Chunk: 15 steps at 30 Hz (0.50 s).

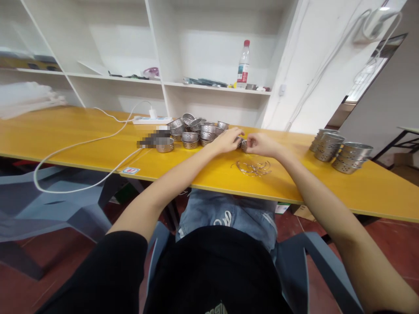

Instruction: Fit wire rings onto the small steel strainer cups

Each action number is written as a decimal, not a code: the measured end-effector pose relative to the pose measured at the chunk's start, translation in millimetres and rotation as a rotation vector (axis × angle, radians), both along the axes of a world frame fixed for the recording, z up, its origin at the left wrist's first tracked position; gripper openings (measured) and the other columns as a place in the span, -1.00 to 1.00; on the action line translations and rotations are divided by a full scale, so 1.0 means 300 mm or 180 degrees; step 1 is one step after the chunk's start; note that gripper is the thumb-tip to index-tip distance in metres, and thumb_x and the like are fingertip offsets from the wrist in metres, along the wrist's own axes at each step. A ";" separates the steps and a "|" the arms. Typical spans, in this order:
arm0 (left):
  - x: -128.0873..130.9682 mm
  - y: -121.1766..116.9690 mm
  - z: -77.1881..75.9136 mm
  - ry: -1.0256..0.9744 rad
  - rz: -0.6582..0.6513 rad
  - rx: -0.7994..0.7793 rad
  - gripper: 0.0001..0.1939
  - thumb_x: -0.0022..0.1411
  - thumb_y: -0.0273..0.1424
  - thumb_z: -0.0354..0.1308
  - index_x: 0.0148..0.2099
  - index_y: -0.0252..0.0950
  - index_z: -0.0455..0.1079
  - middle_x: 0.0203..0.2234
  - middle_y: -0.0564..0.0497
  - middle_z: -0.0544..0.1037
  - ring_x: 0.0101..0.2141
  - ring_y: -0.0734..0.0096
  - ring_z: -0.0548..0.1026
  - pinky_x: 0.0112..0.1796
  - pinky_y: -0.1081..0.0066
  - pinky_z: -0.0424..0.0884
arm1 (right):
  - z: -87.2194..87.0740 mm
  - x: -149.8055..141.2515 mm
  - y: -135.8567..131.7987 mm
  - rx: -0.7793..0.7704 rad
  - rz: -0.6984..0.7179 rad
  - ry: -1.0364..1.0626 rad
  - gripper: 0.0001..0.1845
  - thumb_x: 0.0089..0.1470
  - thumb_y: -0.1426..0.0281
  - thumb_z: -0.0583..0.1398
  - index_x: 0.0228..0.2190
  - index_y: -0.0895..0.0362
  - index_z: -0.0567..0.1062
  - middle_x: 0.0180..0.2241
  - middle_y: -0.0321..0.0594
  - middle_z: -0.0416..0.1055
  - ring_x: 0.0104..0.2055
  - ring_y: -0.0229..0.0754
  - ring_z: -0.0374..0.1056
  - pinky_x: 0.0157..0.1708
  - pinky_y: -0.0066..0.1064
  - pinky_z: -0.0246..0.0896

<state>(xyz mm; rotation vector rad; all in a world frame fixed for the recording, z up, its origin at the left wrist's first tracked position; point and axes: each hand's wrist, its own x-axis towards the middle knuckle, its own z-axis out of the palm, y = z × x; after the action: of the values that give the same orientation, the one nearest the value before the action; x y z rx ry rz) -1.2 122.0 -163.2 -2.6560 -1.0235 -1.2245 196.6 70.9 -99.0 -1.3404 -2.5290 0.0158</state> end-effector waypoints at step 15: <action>-0.023 -0.035 0.031 0.0275 0.0614 -0.0611 -0.69 0.21 -0.14 0.29 -0.40 -0.26 0.40 -0.42 -0.08 0.55 -0.33 0.17 0.51 -0.22 0.25 0.46 | -0.008 0.029 0.021 -0.0502 -0.0090 0.1693 -0.87 0.13 0.40 0.31 -0.34 0.24 0.62 -0.46 -0.15 0.54 -0.49 -0.22 0.38 -0.40 -0.40 0.37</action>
<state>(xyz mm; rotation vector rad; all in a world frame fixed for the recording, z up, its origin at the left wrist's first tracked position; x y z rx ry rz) -8.0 111.5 -153.9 -2.6393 -1.4089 -1.0127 205.5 77.1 -101.4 -1.2243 -2.0898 0.5058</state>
